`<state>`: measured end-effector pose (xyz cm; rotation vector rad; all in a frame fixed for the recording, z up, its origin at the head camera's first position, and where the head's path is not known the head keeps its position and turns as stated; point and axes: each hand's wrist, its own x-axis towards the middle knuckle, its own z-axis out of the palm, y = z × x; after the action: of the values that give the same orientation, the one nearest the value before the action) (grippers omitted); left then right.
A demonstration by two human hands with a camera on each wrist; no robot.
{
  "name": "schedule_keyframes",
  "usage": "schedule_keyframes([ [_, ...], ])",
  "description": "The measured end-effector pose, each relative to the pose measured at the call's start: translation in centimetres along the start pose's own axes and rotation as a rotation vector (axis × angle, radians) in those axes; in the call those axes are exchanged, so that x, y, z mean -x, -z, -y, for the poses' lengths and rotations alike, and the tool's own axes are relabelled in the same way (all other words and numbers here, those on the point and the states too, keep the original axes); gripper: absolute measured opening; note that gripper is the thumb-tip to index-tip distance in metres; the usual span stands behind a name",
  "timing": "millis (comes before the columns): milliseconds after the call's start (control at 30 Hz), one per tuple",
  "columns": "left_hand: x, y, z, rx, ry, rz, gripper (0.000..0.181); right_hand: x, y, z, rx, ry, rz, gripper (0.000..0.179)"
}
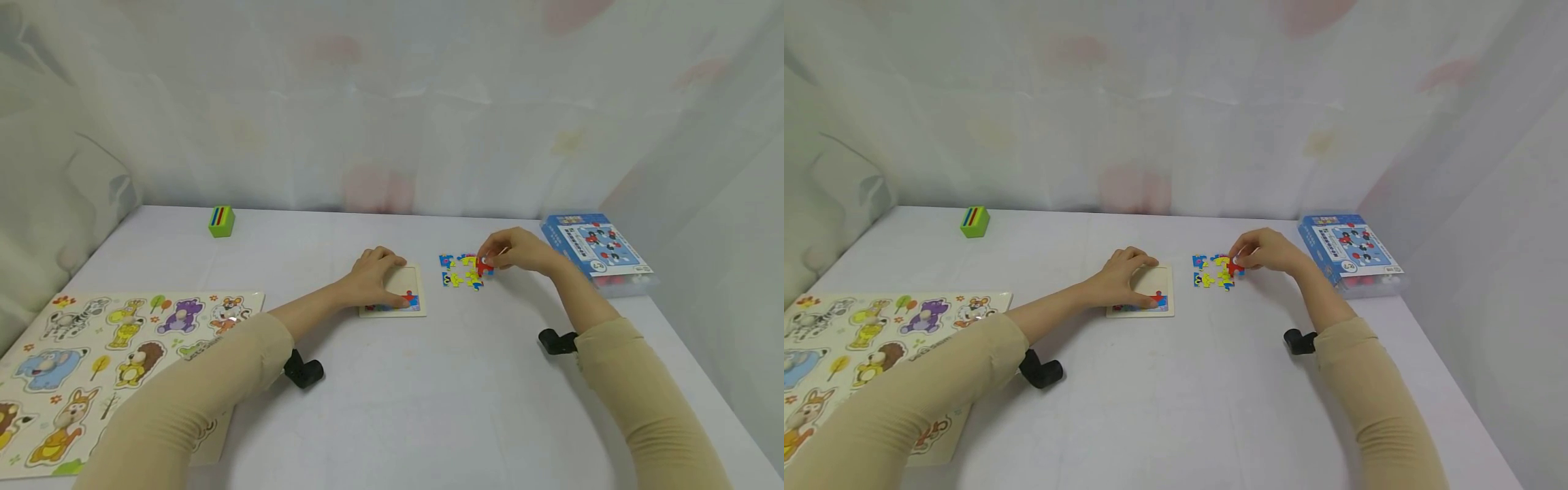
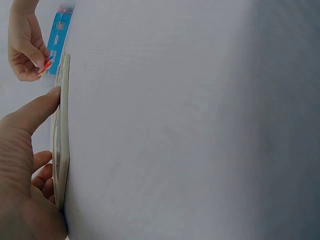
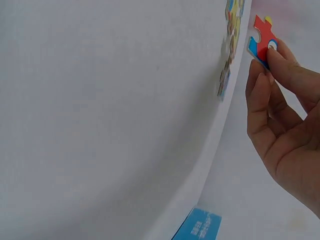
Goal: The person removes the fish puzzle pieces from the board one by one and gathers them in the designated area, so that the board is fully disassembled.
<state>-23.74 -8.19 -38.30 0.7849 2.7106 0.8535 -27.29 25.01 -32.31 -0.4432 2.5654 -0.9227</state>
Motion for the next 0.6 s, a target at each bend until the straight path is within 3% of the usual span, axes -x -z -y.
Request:
schedule_keyframes([
  [300, -0.1, 0.0, 0.1, -0.004, 0.000, 0.002, 0.084, 0.7, 0.7, -1.1, -0.012, -0.052, 0.011, 0.021],
  [600, -0.1, 0.0, 0.0, 0.001, -0.003, -0.004, 0.084, 1.0, 0.8, -1.4, -0.010, -0.051, 0.051, 0.021],
])
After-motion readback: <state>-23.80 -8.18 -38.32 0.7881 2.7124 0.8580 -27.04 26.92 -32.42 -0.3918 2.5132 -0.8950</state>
